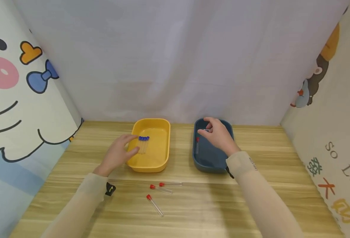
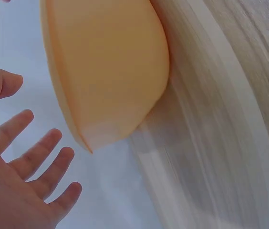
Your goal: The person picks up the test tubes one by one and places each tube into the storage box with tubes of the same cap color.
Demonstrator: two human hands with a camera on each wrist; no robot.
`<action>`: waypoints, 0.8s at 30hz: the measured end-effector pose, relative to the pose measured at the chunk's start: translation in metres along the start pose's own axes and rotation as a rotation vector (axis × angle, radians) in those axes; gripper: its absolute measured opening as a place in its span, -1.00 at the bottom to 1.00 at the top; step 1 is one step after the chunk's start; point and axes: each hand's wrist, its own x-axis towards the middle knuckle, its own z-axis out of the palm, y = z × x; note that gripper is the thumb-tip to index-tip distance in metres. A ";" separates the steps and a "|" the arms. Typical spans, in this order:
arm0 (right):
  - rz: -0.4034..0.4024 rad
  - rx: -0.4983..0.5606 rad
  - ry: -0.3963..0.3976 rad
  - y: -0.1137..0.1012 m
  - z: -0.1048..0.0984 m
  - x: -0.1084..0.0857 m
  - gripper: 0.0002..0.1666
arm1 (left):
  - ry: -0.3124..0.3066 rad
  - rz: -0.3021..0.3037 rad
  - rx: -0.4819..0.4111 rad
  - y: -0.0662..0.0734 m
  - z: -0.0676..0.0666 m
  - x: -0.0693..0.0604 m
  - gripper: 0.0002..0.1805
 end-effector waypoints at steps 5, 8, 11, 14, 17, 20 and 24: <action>0.012 0.024 0.034 0.010 -0.004 -0.007 -0.22 | 0.016 0.050 -0.033 0.008 0.002 -0.001 -0.47; 0.019 0.034 0.062 0.017 -0.005 -0.011 -0.24 | 0.029 0.087 -0.045 0.012 0.002 -0.002 -0.48; 0.026 0.031 0.095 0.023 -0.008 -0.016 -0.26 | 0.043 0.134 -0.051 0.016 0.003 -0.003 -0.50; 0.044 0.024 0.124 0.030 -0.010 -0.021 -0.28 | 0.057 0.180 -0.043 0.021 0.004 -0.004 -0.51; 0.071 0.015 0.145 0.037 -0.010 -0.027 -0.29 | 0.072 0.226 -0.038 0.026 0.006 -0.006 -0.52; 0.095 0.014 0.160 0.045 -0.010 -0.032 -0.30 | 0.080 0.269 -0.033 0.032 0.007 -0.008 -0.53; 0.102 0.015 0.181 0.055 -0.008 -0.036 -0.30 | 0.090 0.320 -0.033 0.039 0.009 -0.011 -0.55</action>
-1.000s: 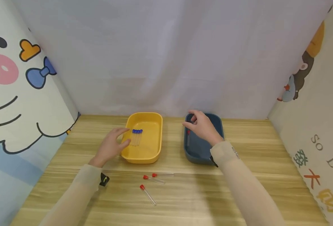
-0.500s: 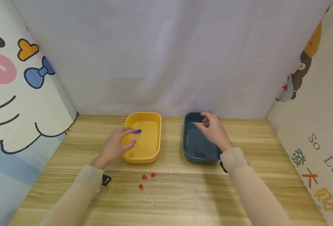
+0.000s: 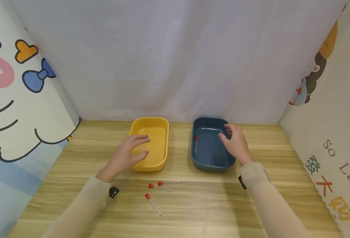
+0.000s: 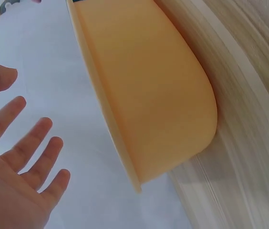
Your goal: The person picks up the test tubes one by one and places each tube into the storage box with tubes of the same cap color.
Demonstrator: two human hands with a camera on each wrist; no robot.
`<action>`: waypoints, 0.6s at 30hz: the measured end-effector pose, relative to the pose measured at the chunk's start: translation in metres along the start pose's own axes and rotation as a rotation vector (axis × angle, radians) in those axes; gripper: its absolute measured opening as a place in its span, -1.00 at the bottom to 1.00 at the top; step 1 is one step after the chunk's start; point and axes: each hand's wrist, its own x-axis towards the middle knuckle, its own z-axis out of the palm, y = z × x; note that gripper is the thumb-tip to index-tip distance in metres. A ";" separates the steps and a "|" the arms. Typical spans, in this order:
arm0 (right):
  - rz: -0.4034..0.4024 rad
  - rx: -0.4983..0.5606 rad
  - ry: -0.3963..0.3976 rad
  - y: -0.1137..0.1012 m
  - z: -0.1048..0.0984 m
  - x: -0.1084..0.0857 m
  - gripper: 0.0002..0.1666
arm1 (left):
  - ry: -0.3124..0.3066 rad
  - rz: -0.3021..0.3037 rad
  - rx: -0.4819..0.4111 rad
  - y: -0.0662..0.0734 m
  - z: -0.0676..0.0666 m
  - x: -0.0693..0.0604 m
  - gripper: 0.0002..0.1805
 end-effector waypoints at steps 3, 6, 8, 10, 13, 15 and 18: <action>-0.002 -0.003 0.020 0.007 0.001 -0.001 -0.30 | 0.009 0.033 -0.002 0.005 0.002 -0.001 -0.56; 0.001 -0.016 0.038 0.012 0.003 -0.003 -0.30 | 0.019 0.055 -0.002 0.008 0.004 -0.003 -0.58; 0.007 -0.030 0.042 0.016 0.004 -0.005 -0.28 | 0.028 0.070 -0.006 0.010 0.005 -0.005 -0.58; 0.018 -0.042 0.036 0.018 0.006 -0.007 -0.26 | 0.038 0.086 -0.013 0.013 0.006 -0.008 -0.58; 0.038 -0.058 0.015 0.022 0.008 -0.009 -0.21 | 0.041 0.103 -0.026 0.018 0.007 -0.012 -0.58; 0.049 -0.065 0.004 0.024 0.010 -0.010 -0.20 | 0.036 0.103 -0.026 0.022 0.007 -0.016 -0.58; 0.061 -0.070 -0.004 0.027 0.013 -0.010 -0.20 | 0.017 0.083 -0.009 0.026 0.009 -0.024 -0.58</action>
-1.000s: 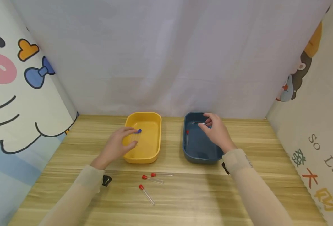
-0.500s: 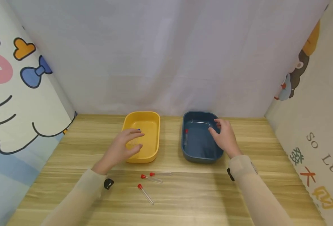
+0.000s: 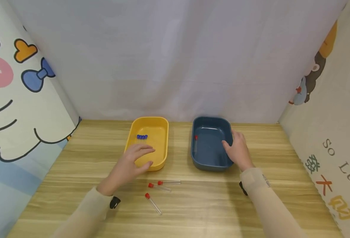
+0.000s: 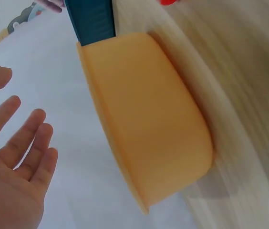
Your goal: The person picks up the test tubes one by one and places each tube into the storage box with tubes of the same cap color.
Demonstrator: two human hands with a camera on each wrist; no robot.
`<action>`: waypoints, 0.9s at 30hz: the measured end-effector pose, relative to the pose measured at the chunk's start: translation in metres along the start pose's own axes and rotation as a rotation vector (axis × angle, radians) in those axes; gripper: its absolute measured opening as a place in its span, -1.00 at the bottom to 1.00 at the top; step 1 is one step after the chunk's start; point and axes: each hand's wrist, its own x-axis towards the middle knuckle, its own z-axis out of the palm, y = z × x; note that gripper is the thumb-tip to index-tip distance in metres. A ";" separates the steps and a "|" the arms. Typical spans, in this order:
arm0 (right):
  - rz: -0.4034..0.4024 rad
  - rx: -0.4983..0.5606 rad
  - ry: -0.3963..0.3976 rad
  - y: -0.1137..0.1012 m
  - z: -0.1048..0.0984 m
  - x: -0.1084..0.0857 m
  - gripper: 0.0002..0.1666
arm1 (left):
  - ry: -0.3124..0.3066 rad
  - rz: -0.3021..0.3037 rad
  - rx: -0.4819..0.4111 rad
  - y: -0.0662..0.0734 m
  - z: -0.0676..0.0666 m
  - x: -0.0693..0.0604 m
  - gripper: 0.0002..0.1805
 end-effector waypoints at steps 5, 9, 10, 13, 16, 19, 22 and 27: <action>0.037 0.007 -0.011 0.002 0.004 0.001 -0.18 | -0.050 -0.033 0.015 0.006 0.003 -0.015 -0.59; 0.060 0.003 -0.018 0.004 0.007 0.000 -0.17 | -0.126 -0.040 -0.017 0.008 0.007 -0.027 -0.57; 0.062 0.004 -0.016 0.004 0.008 0.001 -0.17 | -0.150 -0.047 -0.022 0.008 0.008 -0.029 -0.55; 0.061 0.011 -0.003 0.004 0.011 0.002 -0.18 | -0.220 -0.083 -0.035 0.009 0.009 -0.036 -0.50; 0.063 0.016 0.009 0.006 0.013 0.003 -0.19 | -0.288 -0.142 -0.044 0.012 0.011 -0.043 -0.43; 0.067 0.021 0.019 0.007 0.015 0.004 -0.19 | -0.334 -0.197 -0.046 0.015 0.013 -0.049 -0.33; 0.071 0.025 0.030 0.009 0.017 0.004 -0.19 | -0.345 -0.219 -0.011 0.018 0.017 -0.055 -0.23; 0.070 0.025 0.037 0.010 0.018 0.004 -0.19 | -0.385 -0.289 0.013 0.022 0.024 -0.061 -0.07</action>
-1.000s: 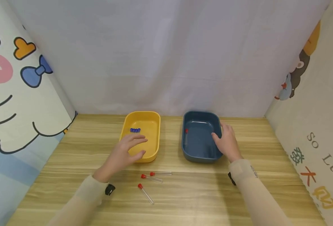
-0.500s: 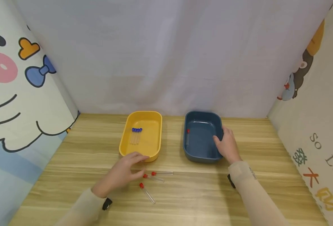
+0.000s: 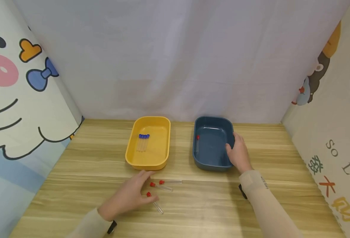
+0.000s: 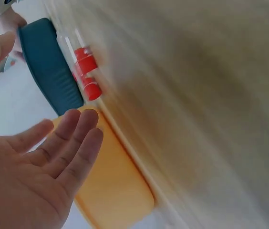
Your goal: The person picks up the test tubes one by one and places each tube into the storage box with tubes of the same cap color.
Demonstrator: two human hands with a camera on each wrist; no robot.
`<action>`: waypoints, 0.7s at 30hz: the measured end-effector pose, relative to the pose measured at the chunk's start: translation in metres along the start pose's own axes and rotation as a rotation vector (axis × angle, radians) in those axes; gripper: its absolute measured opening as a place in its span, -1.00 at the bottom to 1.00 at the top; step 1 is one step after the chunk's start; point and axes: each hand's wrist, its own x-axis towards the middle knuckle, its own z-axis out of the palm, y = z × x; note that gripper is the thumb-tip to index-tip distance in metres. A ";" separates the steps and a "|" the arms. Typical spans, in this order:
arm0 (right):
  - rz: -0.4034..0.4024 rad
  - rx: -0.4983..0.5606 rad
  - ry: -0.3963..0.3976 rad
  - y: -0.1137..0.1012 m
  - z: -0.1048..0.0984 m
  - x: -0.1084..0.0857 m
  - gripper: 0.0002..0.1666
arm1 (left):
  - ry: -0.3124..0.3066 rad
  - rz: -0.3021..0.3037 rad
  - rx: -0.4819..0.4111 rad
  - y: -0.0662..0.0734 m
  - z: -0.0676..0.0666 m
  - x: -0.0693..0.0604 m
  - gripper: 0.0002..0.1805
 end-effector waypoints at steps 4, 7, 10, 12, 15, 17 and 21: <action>-0.003 0.005 -0.002 0.000 0.000 0.000 -0.20 | -0.026 -0.044 -0.045 -0.002 0.005 0.000 0.01; -0.009 0.009 -0.008 0.001 0.000 -0.001 -0.21 | -0.025 -0.053 -0.061 -0.001 0.008 -0.001 0.05; -0.019 0.007 -0.009 0.001 0.000 -0.001 -0.22 | -0.028 -0.068 -0.075 0.000 0.009 -0.003 0.11; -0.026 0.005 -0.003 0.001 0.000 -0.001 -0.23 | -0.033 -0.074 -0.076 0.002 0.010 -0.005 0.16; -0.030 0.004 0.005 0.002 0.001 -0.002 -0.24 | -0.035 -0.073 -0.064 0.004 0.013 -0.008 0.23; -0.034 0.007 0.006 0.002 0.002 -0.002 -0.24 | -0.028 -0.071 -0.045 0.006 0.014 -0.009 0.27; -0.034 0.014 -0.001 0.001 0.002 -0.002 -0.22 | -0.024 -0.086 -0.013 0.010 0.016 -0.011 0.33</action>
